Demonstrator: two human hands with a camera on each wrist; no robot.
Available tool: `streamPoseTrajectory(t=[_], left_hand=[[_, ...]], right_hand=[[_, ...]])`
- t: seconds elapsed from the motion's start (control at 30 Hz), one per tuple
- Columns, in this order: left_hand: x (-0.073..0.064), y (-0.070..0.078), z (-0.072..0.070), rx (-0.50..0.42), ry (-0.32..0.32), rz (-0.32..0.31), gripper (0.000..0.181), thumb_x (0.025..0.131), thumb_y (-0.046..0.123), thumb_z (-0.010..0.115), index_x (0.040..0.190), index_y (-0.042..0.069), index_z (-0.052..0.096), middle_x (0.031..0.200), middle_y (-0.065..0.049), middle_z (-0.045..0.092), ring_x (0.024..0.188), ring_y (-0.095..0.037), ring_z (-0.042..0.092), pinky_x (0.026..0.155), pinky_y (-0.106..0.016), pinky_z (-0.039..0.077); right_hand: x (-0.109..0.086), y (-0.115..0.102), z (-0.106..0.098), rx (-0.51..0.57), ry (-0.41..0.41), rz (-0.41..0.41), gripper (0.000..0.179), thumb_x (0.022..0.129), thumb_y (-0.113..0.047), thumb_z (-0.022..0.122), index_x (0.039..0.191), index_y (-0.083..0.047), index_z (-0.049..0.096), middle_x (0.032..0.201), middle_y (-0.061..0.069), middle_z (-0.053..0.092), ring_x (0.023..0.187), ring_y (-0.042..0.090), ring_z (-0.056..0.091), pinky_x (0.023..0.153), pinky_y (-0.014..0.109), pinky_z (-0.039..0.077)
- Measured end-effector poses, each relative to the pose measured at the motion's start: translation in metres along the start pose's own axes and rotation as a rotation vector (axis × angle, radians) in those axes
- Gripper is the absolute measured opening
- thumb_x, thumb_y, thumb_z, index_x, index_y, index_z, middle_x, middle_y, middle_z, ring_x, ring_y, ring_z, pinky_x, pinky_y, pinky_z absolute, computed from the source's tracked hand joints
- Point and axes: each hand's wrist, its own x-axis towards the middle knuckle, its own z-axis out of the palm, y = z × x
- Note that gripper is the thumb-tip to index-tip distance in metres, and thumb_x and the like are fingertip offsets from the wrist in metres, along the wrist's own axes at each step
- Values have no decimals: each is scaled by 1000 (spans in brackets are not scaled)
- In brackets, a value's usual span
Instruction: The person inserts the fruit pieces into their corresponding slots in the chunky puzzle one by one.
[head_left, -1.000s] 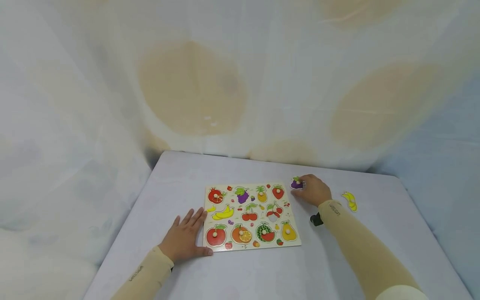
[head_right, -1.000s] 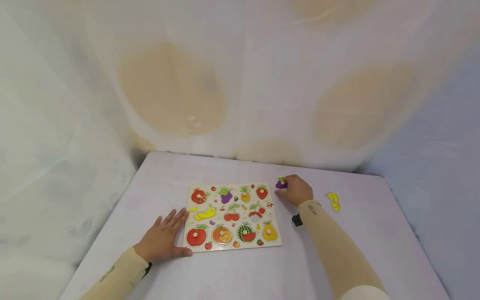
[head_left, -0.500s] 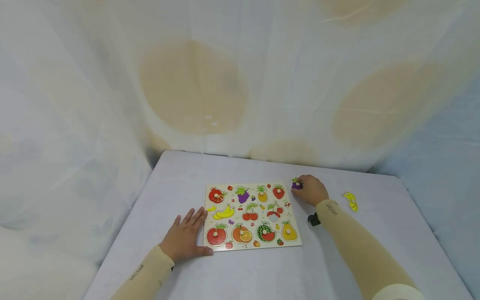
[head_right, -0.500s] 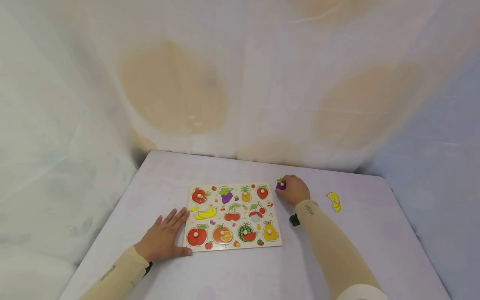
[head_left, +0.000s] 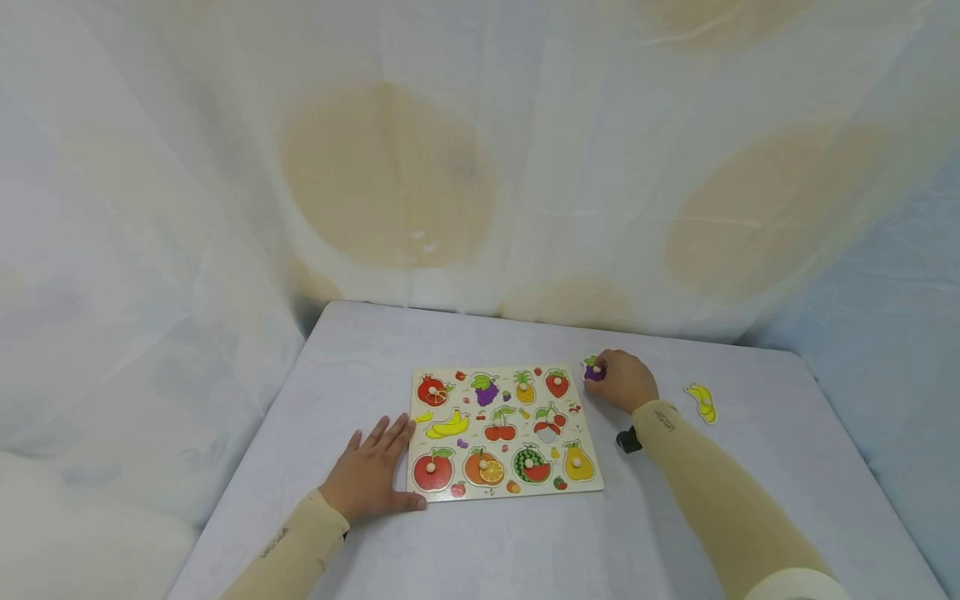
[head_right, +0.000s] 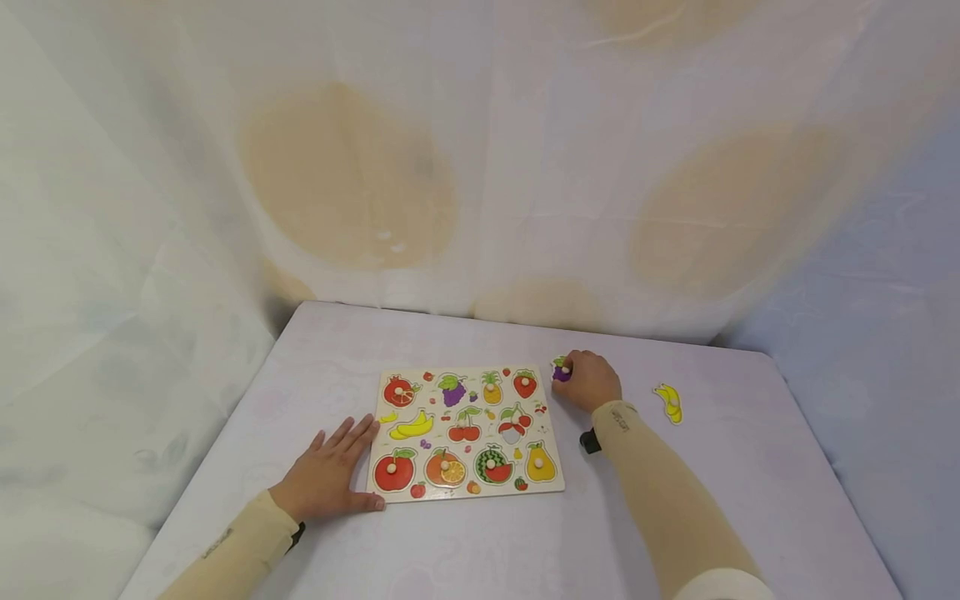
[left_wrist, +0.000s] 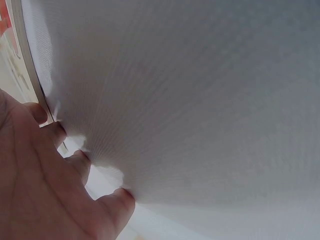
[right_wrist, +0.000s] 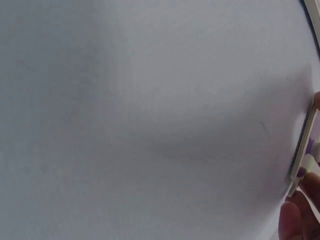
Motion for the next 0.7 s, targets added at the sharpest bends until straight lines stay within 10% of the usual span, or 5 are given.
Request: streamPoseTrajectory(t=[0.7], left_hand=[[0, 0, -1, -4, -19, 2, 119, 70, 75, 73, 159, 11, 26, 164, -6, 22, 149, -36, 17, 113, -66, 17]], right_hand=[[-27, -29, -20, 53, -49, -55, 49, 76, -35, 87, 112, -7, 69, 113, 10, 68, 97, 26, 61, 89, 46, 54]])
